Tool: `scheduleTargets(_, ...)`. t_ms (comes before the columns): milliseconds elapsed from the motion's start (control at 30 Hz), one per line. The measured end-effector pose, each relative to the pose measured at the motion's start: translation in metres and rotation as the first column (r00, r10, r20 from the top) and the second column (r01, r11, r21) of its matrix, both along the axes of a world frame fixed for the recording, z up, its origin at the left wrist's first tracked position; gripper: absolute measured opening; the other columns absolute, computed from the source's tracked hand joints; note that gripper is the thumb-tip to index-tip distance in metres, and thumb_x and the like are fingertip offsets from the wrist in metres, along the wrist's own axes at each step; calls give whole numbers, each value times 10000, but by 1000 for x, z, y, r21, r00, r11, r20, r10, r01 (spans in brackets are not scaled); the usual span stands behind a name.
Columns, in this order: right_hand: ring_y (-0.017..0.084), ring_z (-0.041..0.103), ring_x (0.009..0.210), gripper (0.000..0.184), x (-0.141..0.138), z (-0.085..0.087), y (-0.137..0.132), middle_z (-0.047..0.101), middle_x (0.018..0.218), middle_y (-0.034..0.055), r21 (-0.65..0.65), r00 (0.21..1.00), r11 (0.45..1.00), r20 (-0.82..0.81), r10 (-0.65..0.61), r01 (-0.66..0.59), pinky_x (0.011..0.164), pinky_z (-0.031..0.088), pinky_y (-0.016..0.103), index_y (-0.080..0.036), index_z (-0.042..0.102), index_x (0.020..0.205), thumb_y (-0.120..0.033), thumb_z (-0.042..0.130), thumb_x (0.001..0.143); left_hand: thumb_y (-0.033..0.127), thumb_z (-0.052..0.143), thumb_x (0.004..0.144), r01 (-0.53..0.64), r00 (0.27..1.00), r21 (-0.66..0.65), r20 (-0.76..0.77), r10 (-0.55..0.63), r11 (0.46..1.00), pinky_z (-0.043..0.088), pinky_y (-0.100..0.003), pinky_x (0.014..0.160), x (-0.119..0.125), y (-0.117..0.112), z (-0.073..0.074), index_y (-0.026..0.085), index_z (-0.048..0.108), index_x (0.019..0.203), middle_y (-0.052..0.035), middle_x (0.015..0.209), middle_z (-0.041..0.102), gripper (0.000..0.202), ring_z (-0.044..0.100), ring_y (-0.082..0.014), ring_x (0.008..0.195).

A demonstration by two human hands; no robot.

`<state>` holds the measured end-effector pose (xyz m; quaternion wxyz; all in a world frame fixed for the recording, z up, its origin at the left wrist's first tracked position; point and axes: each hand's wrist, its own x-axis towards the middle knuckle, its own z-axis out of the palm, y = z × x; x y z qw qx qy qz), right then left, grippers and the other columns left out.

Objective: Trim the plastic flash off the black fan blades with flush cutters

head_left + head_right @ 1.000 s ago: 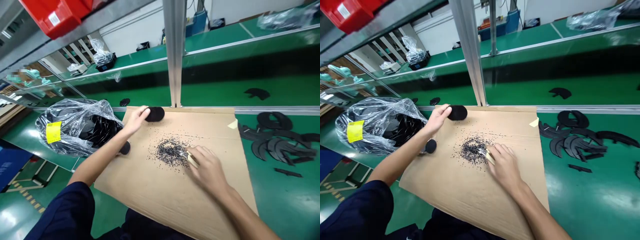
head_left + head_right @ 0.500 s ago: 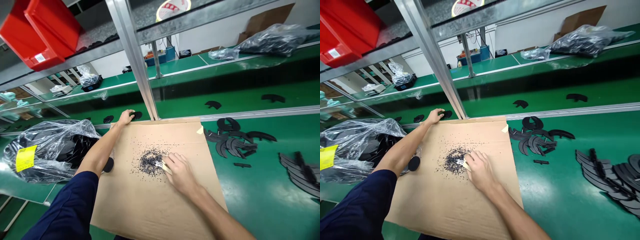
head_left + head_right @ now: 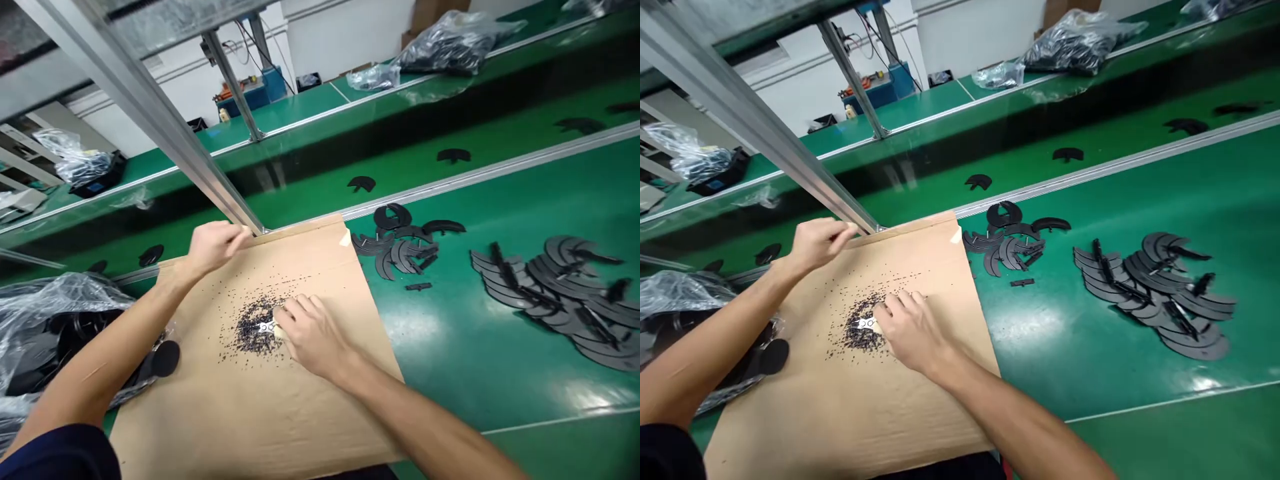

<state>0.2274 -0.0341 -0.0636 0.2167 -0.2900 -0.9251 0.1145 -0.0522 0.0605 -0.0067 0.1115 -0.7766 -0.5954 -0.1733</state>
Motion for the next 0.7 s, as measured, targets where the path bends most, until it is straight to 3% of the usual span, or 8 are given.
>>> scheduleTargets(67, 229, 535, 939, 104, 0, 0, 0, 671, 985, 75, 1, 999, 1000, 38, 10, -10, 779, 343, 351, -170, 618, 1022, -130, 613, 926, 509, 428, 1008, 183, 980, -11, -71, -183, 983, 490, -358, 760, 43, 15, -2, 190, 755, 904, -81, 747, 719, 469, 621, -223, 757)
scheduleTargets(167, 229, 536, 943, 121, 2, -2, 1, 674, 1005, 70, 7, 996, 999, 79, 36, -36, 784, 351, 350, -170, 616, 1026, -137, 632, 911, 466, 391, 1035, 353, 932, -151, -30, -361, 924, 485, -428, 984, 110, 62, -6, 168, 734, 1103, -136, 1193, 731, 459, 635, -269, 1092)
scheduleTargets(267, 225, 532, 925, 124, 4, -4, 0, 671, 1008, 61, 29, 994, 998, 98, 49, -52, 774, 355, 351, -175, 613, 1021, -146, 634, 903, 408, 449, 1031, 280, 959, -415, 82, -271, 866, 400, -439, 1164, 169, 114, -14, 198, 643, 1332, -126, 1542, 524, 415, 513, -284, 1386)
scheduleTargets(367, 220, 526, 906, 124, 7, -6, 0, 662, 971, 52, 57, 994, 997, 105, 43, -49, 760, 354, 349, -177, 613, 1009, -162, 652, 891, 392, 521, 1008, 207, 978, -486, 112, -174, 849, 377, -480, 1199, 208, 154, -25, 204, 555, 1443, -157, 1631, 407, 475, 443, -330, 1475)
scheduleTargets(533, 218, 523, 873, 105, 7, -7, 2, 651, 921, 50, 89, 995, 996, 101, -7, -2, 742, 355, 348, -174, 618, 999, -159, 633, 897, 302, 598, 956, 155, 984, -484, 157, -89, 861, 445, -496, 1147, 224, 175, -36, 174, 635, 1325, -167, 1469, 586, 393, 553, -342, 1370)
scheduleTargets(700, 222, 531, 885, 119, 6, -3, 2, 650, 936, 59, 110, 999, 993, -6, -43, 44, 757, 389, 347, -178, 625, 980, -142, 658, 872, 200, 555, 955, 140, 974, -341, 214, -68, 930, 491, -403, 1068, 189, 154, -17, 135, 674, 1149, -152, 1244, 692, 237, 642, -268, 1187)
